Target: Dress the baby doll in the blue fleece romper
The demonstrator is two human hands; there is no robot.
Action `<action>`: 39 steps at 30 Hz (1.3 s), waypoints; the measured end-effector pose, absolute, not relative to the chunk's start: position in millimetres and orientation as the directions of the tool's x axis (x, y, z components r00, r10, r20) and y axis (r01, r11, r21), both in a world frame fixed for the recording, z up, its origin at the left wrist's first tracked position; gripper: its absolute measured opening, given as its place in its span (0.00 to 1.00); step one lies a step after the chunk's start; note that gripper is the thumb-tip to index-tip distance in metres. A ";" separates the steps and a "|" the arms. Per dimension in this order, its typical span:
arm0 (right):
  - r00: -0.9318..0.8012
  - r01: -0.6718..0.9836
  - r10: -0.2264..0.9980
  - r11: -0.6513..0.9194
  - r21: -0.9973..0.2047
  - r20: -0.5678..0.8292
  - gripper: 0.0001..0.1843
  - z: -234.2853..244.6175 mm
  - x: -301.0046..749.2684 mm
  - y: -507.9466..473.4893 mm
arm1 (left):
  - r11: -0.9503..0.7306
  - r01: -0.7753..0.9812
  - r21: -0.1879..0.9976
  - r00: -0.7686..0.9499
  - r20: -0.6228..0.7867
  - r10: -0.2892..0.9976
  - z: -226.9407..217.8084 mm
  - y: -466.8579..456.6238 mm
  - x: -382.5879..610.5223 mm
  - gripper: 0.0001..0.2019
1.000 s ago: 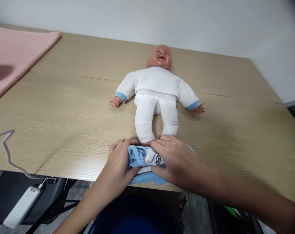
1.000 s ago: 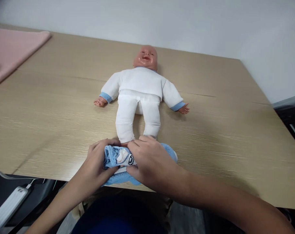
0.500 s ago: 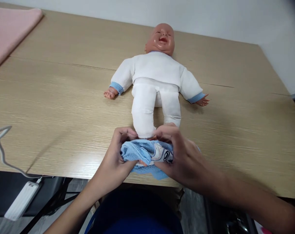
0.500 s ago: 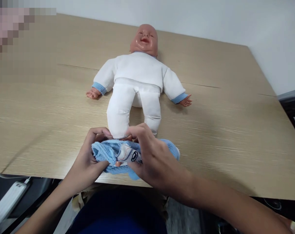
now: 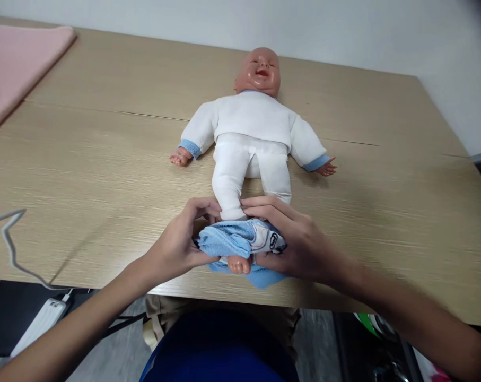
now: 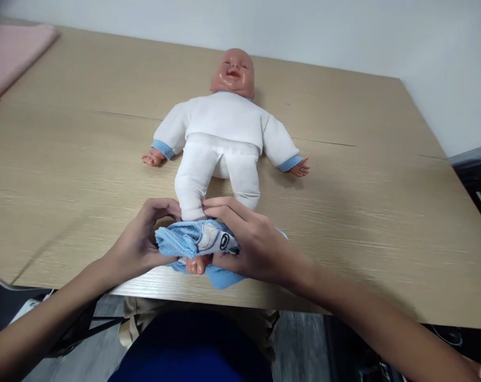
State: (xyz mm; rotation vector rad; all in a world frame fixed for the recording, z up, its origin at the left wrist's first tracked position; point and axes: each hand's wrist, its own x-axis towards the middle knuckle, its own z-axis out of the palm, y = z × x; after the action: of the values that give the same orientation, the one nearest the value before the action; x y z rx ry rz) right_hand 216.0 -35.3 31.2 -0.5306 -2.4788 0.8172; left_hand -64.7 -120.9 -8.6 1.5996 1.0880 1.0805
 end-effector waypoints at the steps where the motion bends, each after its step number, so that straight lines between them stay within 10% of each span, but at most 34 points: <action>1: -0.821 0.196 0.483 0.740 -0.643 0.305 0.35 30.0 216.5 -33.7 | -0.221 0.150 0.964 0.250 0.179 0.952 -10.3 -118.6 -66.8 0.37; 9: -0.845 0.152 0.430 0.765 -0.626 0.319 0.38 19.2 219.8 -21.9 | -0.512 0.204 0.834 0.330 0.434 0.838 -20.0 -97.0 -73.8 0.38; 17: -0.880 0.141 0.274 0.930 -0.339 0.387 0.26 31.3 208.9 -13.1 | -0.669 0.410 0.620 0.442 0.506 0.740 -10.4 -79.5 -84.9 0.37; 24: -0.833 0.188 0.307 0.939 -0.287 0.460 0.16 35.6 196.4 -9.8 | -0.553 0.263 0.791 0.426 0.419 0.802 -21.4 -70.5 -84.4 0.35; 33: -0.838 0.045 0.356 0.800 -0.599 0.413 0.41 27.2 193.8 -5.2 | -0.231 -0.130 0.964 0.352 0.263 0.898 -24.2 -76.1 -80.9 0.32; 39: -0.837 0.082 0.323 0.871 -0.484 0.441 0.18 28.7 196.9 -2.8 | -0.294 -0.006 0.956 0.301 0.282 0.911 -19.9 -74.9 -85.1 0.27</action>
State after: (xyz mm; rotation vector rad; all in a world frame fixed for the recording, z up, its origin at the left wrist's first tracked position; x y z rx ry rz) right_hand 196.9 -2.8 28.7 -0.2946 -2.5166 0.6192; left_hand -85.1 -74.9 -19.9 1.5798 0.8524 1.1634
